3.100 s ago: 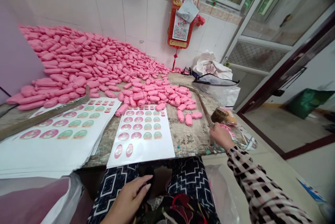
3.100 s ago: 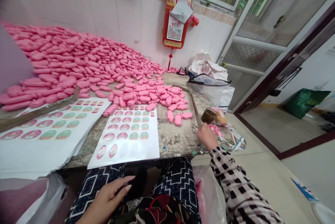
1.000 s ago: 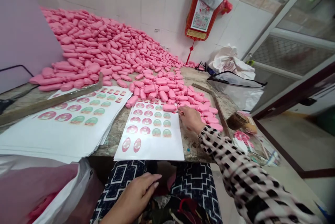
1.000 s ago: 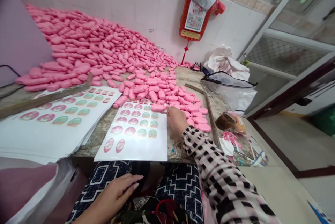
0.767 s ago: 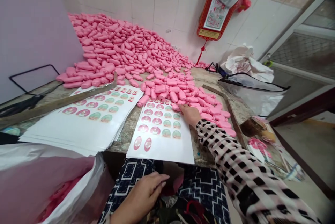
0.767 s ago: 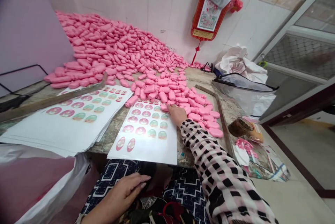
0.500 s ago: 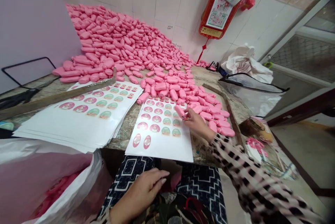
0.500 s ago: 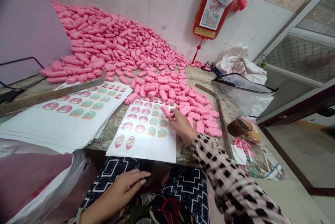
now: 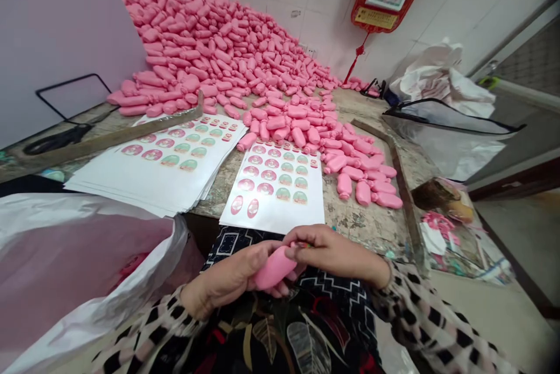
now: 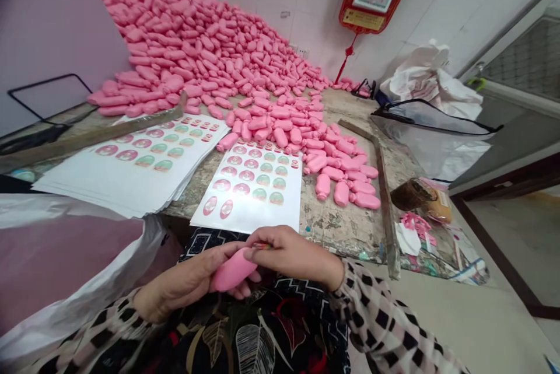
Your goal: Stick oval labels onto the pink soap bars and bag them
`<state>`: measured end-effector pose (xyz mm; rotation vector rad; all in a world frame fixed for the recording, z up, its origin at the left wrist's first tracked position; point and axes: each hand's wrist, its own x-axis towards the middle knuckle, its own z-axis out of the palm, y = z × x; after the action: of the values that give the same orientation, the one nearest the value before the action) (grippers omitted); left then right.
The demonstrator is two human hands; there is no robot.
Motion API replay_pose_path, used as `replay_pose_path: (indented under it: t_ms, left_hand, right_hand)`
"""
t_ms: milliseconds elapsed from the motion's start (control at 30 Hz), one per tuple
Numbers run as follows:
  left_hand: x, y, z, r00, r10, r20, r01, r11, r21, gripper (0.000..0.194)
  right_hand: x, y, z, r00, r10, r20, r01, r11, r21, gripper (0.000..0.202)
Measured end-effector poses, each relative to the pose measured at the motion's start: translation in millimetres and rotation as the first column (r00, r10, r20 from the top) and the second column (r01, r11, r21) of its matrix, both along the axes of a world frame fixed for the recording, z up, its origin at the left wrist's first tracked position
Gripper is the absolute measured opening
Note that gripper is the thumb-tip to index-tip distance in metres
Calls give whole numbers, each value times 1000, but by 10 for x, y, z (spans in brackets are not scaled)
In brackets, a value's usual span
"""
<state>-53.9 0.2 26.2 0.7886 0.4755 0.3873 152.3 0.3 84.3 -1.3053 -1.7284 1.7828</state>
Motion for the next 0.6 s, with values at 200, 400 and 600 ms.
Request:
replay_pose_path:
  t_ms: [200,400,600]
  left_hand:
    - [-104,-46,16,987,20,-161,-24,999,-24,42]
    - [-390,17,18,801,395,-451,-240,901,363,35]
    - [-428,198,6,516,718,-466,222,413,883,25]
  right_hand:
    - [-356,-21,-197,991,-52,124,22,973,230,34]
    - [-256,307,-373,898,-294,327,83,843,531,31]
    - [-458,531,-434,715,-411,565,-83,754,652,24]
